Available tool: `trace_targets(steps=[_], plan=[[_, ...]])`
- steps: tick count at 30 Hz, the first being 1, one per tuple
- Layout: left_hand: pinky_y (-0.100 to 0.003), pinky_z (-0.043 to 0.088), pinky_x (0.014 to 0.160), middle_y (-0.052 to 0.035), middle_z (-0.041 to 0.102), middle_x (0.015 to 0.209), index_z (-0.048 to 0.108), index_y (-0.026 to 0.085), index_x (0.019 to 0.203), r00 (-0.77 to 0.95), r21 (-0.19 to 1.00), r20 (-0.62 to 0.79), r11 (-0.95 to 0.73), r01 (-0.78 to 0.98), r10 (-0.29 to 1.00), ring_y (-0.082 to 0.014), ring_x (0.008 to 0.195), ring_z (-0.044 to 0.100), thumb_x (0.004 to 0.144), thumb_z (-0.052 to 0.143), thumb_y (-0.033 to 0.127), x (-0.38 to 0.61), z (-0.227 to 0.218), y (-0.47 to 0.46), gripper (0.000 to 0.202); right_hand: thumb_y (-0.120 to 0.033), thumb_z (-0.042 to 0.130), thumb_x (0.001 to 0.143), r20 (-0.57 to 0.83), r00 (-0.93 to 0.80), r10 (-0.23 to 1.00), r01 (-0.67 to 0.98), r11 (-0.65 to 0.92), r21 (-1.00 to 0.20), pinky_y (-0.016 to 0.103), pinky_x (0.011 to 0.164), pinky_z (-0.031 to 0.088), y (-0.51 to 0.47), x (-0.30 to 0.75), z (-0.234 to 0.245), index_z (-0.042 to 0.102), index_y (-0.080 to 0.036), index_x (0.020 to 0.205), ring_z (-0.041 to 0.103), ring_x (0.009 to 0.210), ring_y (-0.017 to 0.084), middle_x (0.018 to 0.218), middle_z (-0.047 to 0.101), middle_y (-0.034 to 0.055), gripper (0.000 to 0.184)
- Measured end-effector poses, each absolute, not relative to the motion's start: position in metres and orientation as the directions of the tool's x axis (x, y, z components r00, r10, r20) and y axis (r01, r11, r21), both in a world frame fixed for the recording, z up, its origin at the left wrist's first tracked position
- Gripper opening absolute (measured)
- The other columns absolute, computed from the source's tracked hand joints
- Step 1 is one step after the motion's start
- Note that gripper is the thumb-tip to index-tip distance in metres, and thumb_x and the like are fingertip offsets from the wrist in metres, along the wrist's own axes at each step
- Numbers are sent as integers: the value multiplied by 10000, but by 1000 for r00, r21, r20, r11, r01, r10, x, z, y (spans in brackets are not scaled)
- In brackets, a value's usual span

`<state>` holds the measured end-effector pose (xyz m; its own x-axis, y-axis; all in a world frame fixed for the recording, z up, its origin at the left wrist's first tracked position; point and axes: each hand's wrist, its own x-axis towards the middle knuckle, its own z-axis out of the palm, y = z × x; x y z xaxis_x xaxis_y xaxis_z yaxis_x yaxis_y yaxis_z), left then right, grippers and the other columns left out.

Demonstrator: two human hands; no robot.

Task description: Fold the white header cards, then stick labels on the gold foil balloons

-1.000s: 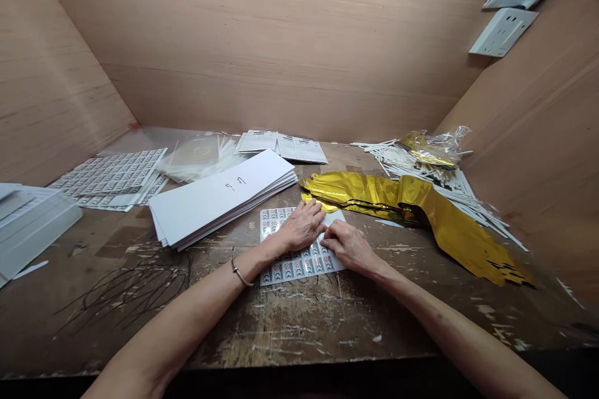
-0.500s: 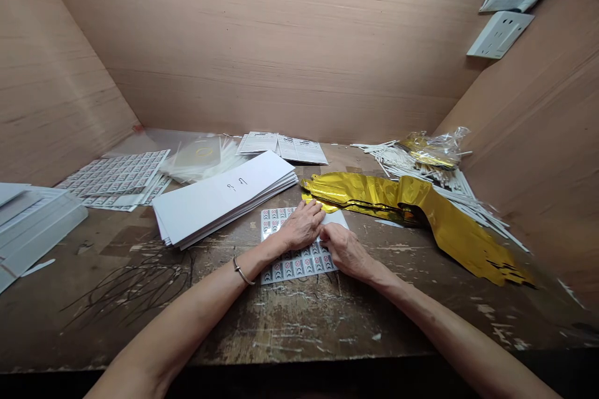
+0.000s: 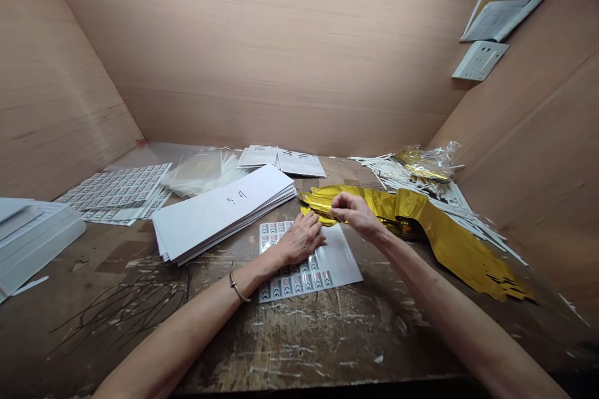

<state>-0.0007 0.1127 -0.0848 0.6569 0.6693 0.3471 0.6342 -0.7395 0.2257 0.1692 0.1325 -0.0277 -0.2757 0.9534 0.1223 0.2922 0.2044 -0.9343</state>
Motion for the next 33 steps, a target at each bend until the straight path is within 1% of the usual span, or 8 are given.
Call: trace_targets(steps=[9,11,13,15,18,23,27,33], plan=[[-411,336,906,-77,556,936,522,163,817,627,280,346,-715,641,698,-210,995,461,848,401,239,-9,-79,109,147,-218,662,491,-26,-173,985,171,4,-985,225,427,254,203,147,-39,467,-165,544,341,432,57,491,435,-53,209],[-377,375,872,-80,568,937,530,160,840,528,399,426,-676,619,735,-200,969,485,835,410,206,-11,-76,114,129,-219,670,480,-53,-199,979,135,-26,-990,224,424,270,206,144,-39,474,-160,550,354,433,56,501,443,-47,216],[-331,423,798,-73,580,915,537,150,886,293,593,488,-559,579,822,-182,894,521,815,427,190,-14,-71,123,137,-226,683,467,-84,-242,967,102,-60,-993,229,436,307,205,143,-37,492,-155,575,385,445,62,522,460,-39,231],[-292,455,693,-53,586,867,547,144,891,73,790,421,-404,461,904,-159,781,546,780,469,205,-15,-65,137,149,-229,700,462,-108,-306,946,54,-97,-994,240,461,346,201,143,-33,510,-151,611,417,456,69,536,477,-36,254],[-239,456,556,-33,589,830,574,135,855,52,956,238,-244,164,970,-123,652,545,694,547,219,-11,-59,156,184,-210,724,475,-117,-422,899,-81,-166,-983,237,488,368,192,142,-26,527,-148,646,450,469,72,544,507,-35,268],[-197,419,458,-31,613,673,616,105,777,125,979,72,-46,-200,989,-97,522,540,624,594,216,6,-56,159,189,-193,741,477,-124,-463,877,-181,-230,-956,238,525,390,184,140,-21,539,-142,634,521,519,101,562,556,-17,260],[-189,392,400,-10,584,531,585,113,663,68,975,-23,37,-219,997,-107,451,537,589,594,196,10,-53,151,112,-204,750,454,-142,-423,895,-166,-230,-959,229,505,373,182,142,-22,540,-146,618,500,491,91,530,537,-30,272],[-167,327,329,24,530,438,527,132,577,72,978,-33,47,-203,997,-82,350,471,572,522,141,9,-50,149,11,-222,749,423,-154,-380,912,-143,-223,-964,236,500,369,180,143,-25,552,-147,617,472,493,84,553,529,-25,287]])
